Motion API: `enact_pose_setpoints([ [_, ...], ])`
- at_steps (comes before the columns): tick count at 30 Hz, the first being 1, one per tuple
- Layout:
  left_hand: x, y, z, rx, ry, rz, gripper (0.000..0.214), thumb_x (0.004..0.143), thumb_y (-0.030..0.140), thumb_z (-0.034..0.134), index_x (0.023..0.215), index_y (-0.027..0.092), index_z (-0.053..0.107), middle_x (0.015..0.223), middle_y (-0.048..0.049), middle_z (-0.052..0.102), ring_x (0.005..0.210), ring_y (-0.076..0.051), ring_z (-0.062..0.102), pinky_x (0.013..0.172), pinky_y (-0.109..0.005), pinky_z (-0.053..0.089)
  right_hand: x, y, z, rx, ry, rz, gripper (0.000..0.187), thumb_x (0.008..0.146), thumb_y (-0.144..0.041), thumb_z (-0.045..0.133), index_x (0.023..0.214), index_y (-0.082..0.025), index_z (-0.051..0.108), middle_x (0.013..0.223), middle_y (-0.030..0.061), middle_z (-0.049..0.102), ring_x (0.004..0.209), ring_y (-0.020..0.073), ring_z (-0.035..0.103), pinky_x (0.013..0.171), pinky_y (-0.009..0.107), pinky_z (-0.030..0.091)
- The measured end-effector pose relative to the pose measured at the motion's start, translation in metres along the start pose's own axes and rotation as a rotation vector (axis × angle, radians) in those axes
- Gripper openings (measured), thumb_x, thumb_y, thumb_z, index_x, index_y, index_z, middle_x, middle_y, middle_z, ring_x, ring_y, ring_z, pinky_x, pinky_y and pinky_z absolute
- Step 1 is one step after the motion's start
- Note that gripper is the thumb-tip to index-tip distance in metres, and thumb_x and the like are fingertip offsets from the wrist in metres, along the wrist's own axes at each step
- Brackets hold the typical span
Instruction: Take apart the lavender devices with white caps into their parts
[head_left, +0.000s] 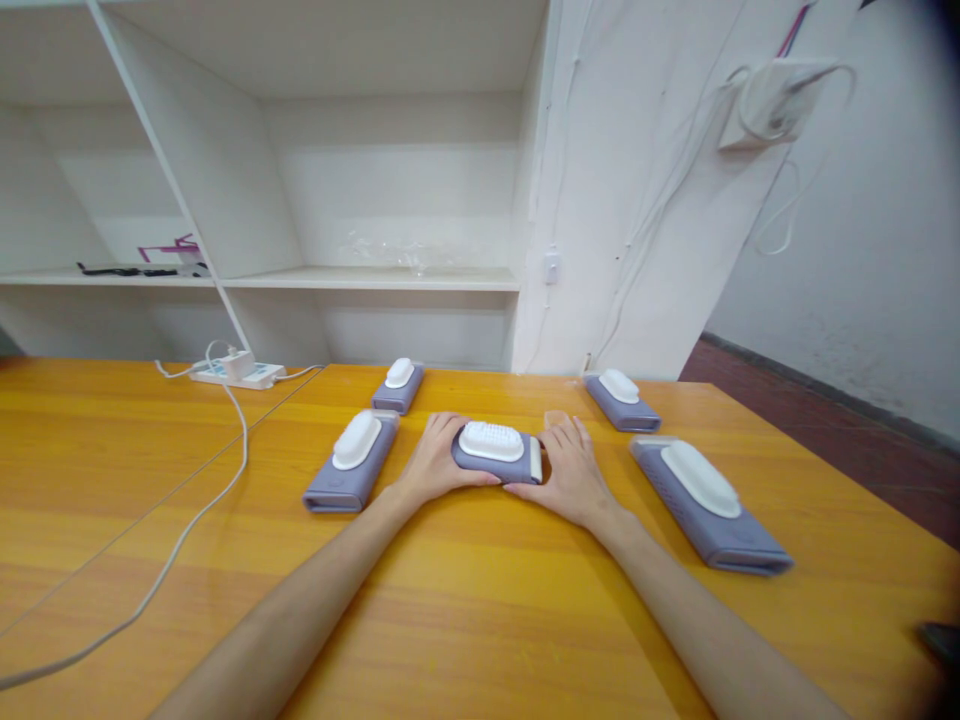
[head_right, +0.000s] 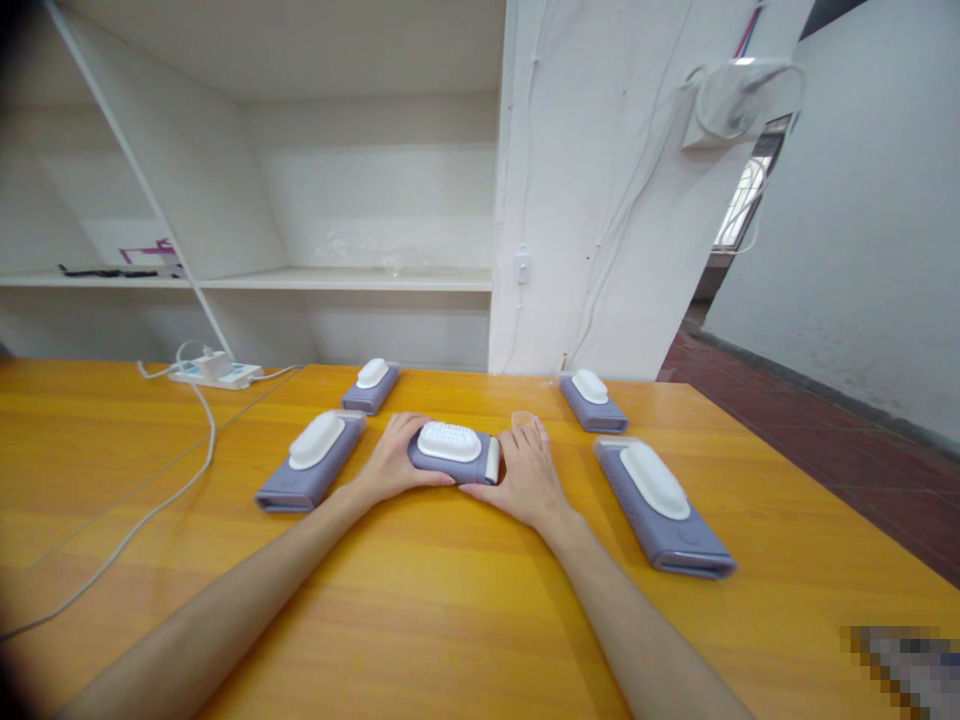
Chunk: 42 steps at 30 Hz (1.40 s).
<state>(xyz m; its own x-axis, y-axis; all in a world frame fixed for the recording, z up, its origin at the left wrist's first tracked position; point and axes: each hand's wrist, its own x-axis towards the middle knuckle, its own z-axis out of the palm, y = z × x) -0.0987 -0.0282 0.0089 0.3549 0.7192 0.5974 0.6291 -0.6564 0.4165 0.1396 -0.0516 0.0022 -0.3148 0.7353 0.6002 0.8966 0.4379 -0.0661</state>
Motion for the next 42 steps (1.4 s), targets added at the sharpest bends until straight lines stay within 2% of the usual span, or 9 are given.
enact_pose_setpoints([
  [7,0.001,0.001,-0.001,-0.016,-0.010,0.023,0.075,0.050,0.065,0.074,0.108,0.022,0.053,0.101,-0.0066,0.055,0.099,-0.026,0.049,0.089,-0.039,0.040,0.000,0.002,0.000,0.083,0.003,-0.023,0.060,0.057,-0.071,0.063,0.087,-0.020,0.052,0.103,0.0116,0.058,0.115,0.0330,0.044,0.103,0.050,0.026],
  [16,0.001,-0.001,0.001,-0.016,-0.015,0.039,0.077,0.048,0.068,0.072,0.106,0.021,0.054,0.097,-0.0062,0.055,0.094,-0.026,0.050,0.084,-0.039,0.041,0.001,-0.001,-0.003,0.123,0.005,0.005,0.057,0.054,-0.065,0.069,0.082,-0.021,0.045,0.091,0.0058,0.053,0.094,0.0274,0.049,0.092,0.045,0.035],
  [26,0.000,-0.002,0.001,-0.020,-0.042,0.026,0.078,0.047,0.068,0.073,0.107,0.021,0.054,0.097,-0.0059,0.055,0.093,-0.025,0.050,0.084,-0.038,0.042,0.001,-0.003,-0.004,0.088,-0.024,-0.002,0.058,0.054,-0.069,0.066,0.079,-0.021,0.044,0.087,0.0049,0.054,0.090,0.0261,0.050,0.085,0.042,0.037],
  [33,0.000,-0.003,0.002,0.032,0.012,-0.006,0.076,0.048,0.068,0.072,0.106,0.021,0.054,0.098,-0.0063,0.055,0.093,-0.026,0.050,0.083,-0.039,0.042,0.000,0.003,0.005,0.045,0.058,0.055,0.076,0.052,-0.076,0.062,0.100,-0.018,0.050,0.107,0.0137,0.056,0.110,0.0340,0.046,0.092,0.047,0.033],
  [38,-0.001,-0.004,0.004,0.060,0.047,-0.020,0.073,0.052,0.067,0.072,0.105,0.021,0.054,0.098,-0.0068,0.055,0.093,-0.026,0.050,0.082,-0.039,0.042,0.000,0.002,0.009,0.053,0.128,0.081,0.081,0.053,-0.075,0.062,0.109,-0.018,0.047,0.112,0.0143,0.056,0.111,0.0340,0.047,0.098,0.051,0.028],
  [42,-0.002,-0.003,0.004,0.047,0.051,-0.022,0.074,0.051,0.068,0.071,0.105,0.021,0.052,0.098,-0.0066,0.055,0.093,-0.026,0.050,0.082,-0.039,0.042,-0.002,0.004,0.010,0.134,0.151,0.083,0.080,0.056,-0.071,0.065,0.112,-0.017,0.047,0.109,0.0134,0.057,0.108,0.0328,0.050,0.097,0.050,0.031],
])
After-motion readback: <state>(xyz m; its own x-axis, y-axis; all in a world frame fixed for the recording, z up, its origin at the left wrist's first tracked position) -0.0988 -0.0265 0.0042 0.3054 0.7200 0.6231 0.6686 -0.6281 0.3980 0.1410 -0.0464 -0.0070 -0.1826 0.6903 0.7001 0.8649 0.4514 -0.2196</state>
